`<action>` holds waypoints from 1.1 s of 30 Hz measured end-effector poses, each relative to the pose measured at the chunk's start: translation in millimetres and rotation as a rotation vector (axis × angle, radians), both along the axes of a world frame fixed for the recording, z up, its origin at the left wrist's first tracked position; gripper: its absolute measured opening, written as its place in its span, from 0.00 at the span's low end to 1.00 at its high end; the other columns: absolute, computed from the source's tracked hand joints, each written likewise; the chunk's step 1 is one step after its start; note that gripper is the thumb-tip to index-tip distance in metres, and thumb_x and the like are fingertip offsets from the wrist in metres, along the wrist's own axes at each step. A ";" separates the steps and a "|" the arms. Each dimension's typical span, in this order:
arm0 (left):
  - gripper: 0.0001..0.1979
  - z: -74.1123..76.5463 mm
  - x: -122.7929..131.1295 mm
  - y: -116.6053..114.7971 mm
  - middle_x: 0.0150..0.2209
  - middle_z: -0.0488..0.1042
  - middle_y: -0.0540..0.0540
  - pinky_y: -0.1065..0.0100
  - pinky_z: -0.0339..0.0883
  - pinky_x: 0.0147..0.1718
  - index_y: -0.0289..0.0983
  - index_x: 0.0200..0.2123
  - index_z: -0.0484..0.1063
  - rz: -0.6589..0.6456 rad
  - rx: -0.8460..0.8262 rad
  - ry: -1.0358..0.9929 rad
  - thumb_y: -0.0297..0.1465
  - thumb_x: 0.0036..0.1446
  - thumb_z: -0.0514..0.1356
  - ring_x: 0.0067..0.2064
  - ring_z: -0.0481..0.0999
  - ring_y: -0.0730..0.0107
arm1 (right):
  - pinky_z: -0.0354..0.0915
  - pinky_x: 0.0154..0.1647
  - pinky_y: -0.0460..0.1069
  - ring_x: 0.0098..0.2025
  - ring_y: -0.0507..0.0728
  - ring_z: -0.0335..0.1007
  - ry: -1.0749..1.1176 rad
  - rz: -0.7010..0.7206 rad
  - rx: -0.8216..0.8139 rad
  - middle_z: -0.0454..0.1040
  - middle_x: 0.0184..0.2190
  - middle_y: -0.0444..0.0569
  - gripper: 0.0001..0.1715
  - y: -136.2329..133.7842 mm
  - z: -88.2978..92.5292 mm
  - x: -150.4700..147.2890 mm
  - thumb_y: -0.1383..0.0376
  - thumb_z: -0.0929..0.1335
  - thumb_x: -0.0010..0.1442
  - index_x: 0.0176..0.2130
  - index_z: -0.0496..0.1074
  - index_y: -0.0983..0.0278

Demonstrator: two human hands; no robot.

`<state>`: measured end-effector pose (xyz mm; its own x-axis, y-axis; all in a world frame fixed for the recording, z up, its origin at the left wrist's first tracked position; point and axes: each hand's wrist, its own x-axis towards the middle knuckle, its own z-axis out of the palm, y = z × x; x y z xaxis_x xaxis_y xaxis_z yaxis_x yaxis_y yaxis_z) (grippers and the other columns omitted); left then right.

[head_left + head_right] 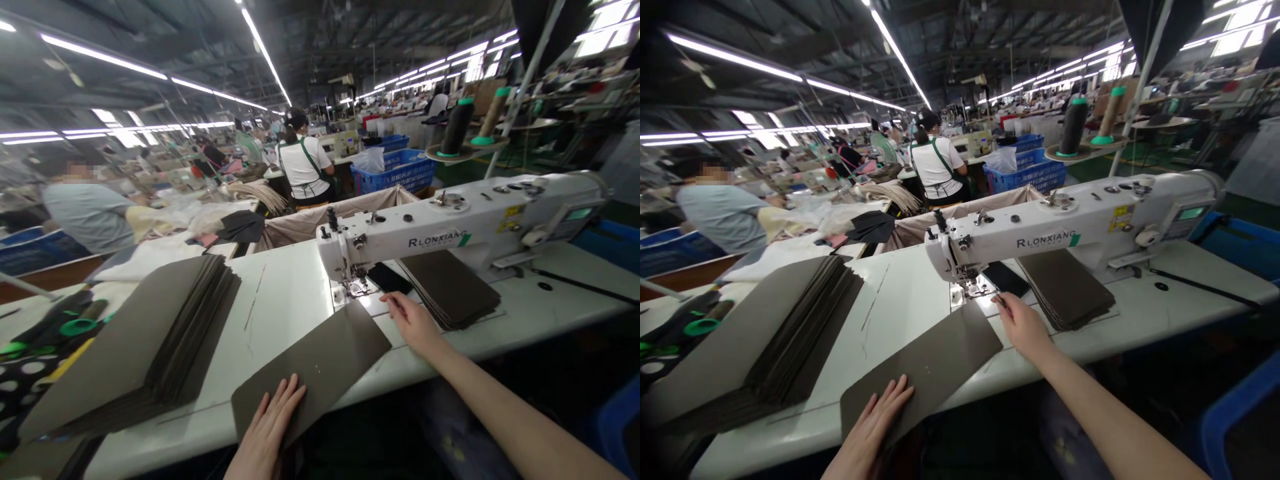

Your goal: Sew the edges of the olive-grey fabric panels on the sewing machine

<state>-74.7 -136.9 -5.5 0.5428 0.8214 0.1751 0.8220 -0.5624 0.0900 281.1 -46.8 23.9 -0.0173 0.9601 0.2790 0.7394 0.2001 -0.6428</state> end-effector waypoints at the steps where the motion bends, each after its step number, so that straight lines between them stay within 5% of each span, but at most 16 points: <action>1: 0.41 5.4 0.2 3.8 0.66 0.54 0.47 0.49 0.61 0.58 0.48 0.68 0.41 -0.032 -0.043 0.016 0.18 0.52 0.46 0.65 0.56 0.57 | 0.65 0.41 0.48 0.41 0.56 0.73 0.027 -0.036 -0.003 0.76 0.40 0.49 0.19 -8.6 1.9 7.1 0.60 0.53 0.69 0.46 0.68 0.61; 4: 0.39 18.4 1.9 19.5 0.67 0.50 0.50 0.48 0.50 0.64 0.47 0.67 0.44 -0.091 -0.147 0.061 0.19 0.53 0.49 0.67 0.51 0.59 | 0.65 0.37 0.47 0.34 0.55 0.72 0.101 -0.091 -0.053 0.74 0.31 0.46 0.20 -44.0 0.1 23.5 0.55 0.54 0.69 0.36 0.66 0.61; 7: 0.29 24.0 13.7 37.2 0.65 0.55 0.46 0.46 0.47 0.64 0.44 0.62 0.56 -0.089 -0.147 0.022 0.33 0.58 0.58 0.67 0.51 0.54 | 0.65 0.35 0.48 0.30 0.55 0.70 0.157 -0.102 -0.164 0.71 0.27 0.44 0.18 -86.6 -14.4 29.0 0.53 0.57 0.68 0.33 0.63 0.59; 10: 0.27 22.8 48.7 45.7 0.59 0.64 0.42 0.43 0.49 0.63 0.40 0.54 0.65 -0.081 -0.085 -0.064 0.45 0.54 0.63 0.65 0.55 0.49 | 0.65 0.36 0.49 0.32 0.56 0.72 0.146 -0.110 -0.267 0.73 0.29 0.44 0.13 -121.3 -35.6 25.9 0.55 0.57 0.68 0.38 0.64 0.58; 13: 0.31 15.3 101.9 39.6 0.60 0.63 0.41 0.47 0.57 0.60 0.41 0.59 0.61 -0.162 -0.081 -0.140 0.42 0.55 0.65 0.62 0.60 0.51 | 0.64 0.35 0.50 0.34 0.57 0.73 0.124 -0.135 -0.353 0.73 0.30 0.44 0.11 -139.3 -51.6 19.8 0.55 0.58 0.67 0.40 0.63 0.58; 15: 0.28 7.4 135.6 31.5 0.58 0.65 0.41 0.49 0.61 0.56 0.43 0.60 0.60 -0.216 -0.086 -0.221 0.36 0.58 0.64 0.59 0.64 0.52 | 0.63 0.34 0.50 0.34 0.58 0.73 0.112 -0.141 -0.378 0.73 0.30 0.44 0.11 -143.2 -55.3 15.9 0.54 0.58 0.67 0.41 0.63 0.57; 19: 0.10 -6.5 173.7 21.5 0.46 0.74 0.46 0.53 0.66 0.51 0.43 0.45 0.71 -0.246 -0.042 -0.392 0.26 0.63 0.56 0.52 0.71 0.58 | 0.61 0.33 0.49 0.35 0.58 0.74 0.070 -0.111 -0.362 0.74 0.31 0.44 0.11 -142.8 -51.9 11.8 0.55 0.58 0.68 0.40 0.62 0.57; 33: 0.06 -7.2 186.1 15.7 0.46 0.71 0.42 0.48 0.64 0.54 0.39 0.37 0.67 -0.153 -0.074 -0.524 0.22 0.60 0.55 0.53 0.69 0.58 | 0.60 0.30 0.48 0.32 0.58 0.74 0.058 -0.055 -0.326 0.74 0.30 0.45 0.09 -138.4 -51.4 -1.7 0.59 0.57 0.68 0.40 0.63 0.58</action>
